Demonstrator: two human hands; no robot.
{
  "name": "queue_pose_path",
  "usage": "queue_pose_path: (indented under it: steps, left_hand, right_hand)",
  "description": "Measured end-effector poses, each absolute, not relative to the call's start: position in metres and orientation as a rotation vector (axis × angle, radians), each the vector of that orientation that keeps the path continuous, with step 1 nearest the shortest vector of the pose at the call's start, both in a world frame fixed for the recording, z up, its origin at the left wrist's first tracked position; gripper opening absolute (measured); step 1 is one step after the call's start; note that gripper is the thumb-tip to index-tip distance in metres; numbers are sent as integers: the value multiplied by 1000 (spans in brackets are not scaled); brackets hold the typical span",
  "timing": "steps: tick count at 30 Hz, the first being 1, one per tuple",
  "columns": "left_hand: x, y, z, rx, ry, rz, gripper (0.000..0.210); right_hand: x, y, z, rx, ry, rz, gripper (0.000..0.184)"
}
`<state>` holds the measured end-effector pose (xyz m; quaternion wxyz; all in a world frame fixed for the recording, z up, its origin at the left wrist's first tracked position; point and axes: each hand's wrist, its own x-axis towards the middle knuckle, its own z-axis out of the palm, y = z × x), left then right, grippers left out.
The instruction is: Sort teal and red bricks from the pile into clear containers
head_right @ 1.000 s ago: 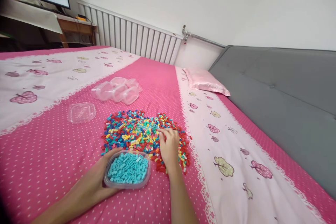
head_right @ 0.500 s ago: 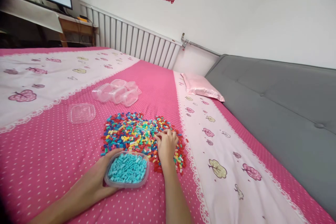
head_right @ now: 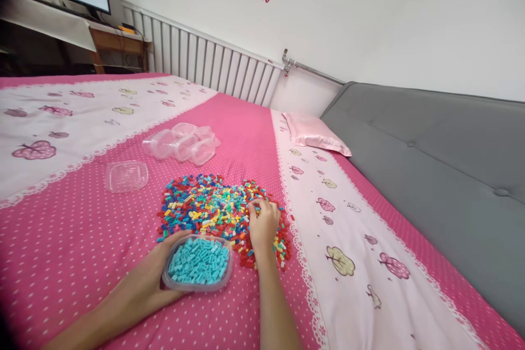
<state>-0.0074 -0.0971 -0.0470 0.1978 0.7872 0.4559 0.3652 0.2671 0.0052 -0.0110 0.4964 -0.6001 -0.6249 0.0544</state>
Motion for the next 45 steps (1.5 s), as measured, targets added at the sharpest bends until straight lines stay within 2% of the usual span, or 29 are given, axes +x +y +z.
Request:
queue_pose_path:
  steps: [8, 13, 22, 30, 39, 45]
  left_hand:
    - [-5, -100, -33, 2232, 1262, 1013, 78]
    - [-3, -101, -24, 2268, 1235, 1000, 82]
    - [-3, -102, -24, 2265, 1245, 983, 82]
    - [-3, -103, -23, 2296, 1245, 977, 82]
    - [-3, -103, -21, 2297, 1241, 989, 82]
    - [-3, -101, -22, 2298, 1235, 1012, 82]
  right_hand:
    - [241, -36, 14, -1048, -1706, 577, 29]
    - [228, -46, 21, -921, -1819, 724, 28]
    - [244, -44, 21, -980, -1794, 712, 29]
    - [247, -44, 21, -1000, -2050, 684, 25]
    - [250, -41, 17, -1045, -2053, 720, 31]
    - [251, -43, 19, -1064, -2059, 737, 25]
